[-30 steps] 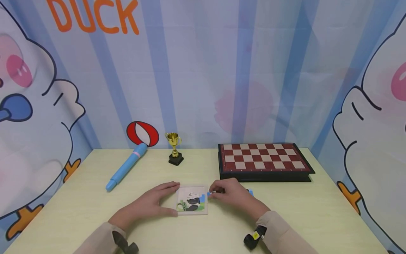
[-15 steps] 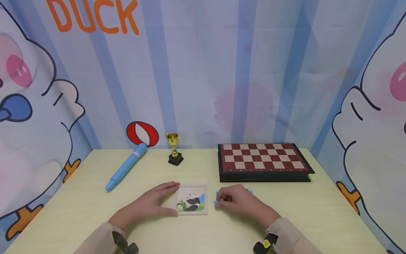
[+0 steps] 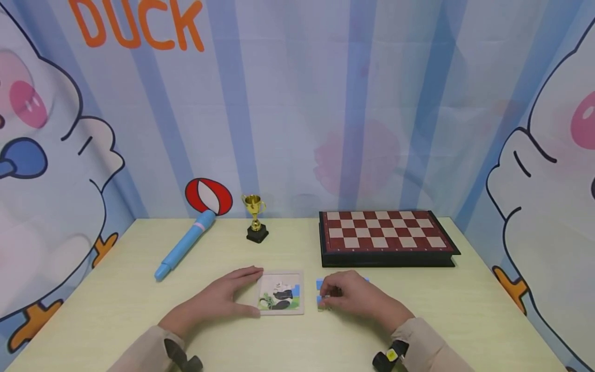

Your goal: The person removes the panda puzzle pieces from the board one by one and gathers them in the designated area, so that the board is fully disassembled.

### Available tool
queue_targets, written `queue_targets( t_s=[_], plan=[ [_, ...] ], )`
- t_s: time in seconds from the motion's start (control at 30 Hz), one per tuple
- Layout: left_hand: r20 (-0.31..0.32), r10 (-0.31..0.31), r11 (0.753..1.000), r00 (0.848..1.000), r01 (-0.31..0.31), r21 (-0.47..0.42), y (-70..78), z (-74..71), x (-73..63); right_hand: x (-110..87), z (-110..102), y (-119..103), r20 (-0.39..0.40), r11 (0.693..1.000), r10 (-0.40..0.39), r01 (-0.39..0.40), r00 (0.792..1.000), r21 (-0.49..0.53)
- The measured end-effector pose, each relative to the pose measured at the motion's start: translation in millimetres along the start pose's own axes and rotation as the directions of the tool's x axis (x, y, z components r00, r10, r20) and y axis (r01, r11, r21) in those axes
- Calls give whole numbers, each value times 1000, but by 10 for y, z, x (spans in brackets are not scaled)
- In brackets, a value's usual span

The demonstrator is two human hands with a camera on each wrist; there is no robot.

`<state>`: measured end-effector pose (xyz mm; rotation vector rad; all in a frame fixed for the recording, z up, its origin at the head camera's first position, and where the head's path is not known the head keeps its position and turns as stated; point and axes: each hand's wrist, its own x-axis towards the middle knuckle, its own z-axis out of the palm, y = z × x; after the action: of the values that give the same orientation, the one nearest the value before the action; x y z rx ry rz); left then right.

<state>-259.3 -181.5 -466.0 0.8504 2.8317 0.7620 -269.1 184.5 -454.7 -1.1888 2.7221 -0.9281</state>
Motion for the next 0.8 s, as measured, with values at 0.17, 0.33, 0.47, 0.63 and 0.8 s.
queue_targets(
  t_s=[0.17,0.33,0.47,0.63,0.8],
  plan=[
    [3,-9,1000,1000,9,-5,-10,12,0,-1,-2,0,-3,1000,-19,19,1000,-19],
    [5,-9,1000,1000,9,4,-22,18,4,5,-18,-42,5,999,-11,11,1000,-39],
    [3,-11,1000,1000,11,15,-29,20,7,9,-34,-75,24,999,16,-15,1000,-47],
    [2,-13,1000,1000,13,17,-32,28,12,7,-28,-54,24,999,-8,9,1000,-48],
    [-2,-7,1000,1000,7,18,-29,30,14,7,-11,-14,18,998,-32,33,999,-54]
  ],
)
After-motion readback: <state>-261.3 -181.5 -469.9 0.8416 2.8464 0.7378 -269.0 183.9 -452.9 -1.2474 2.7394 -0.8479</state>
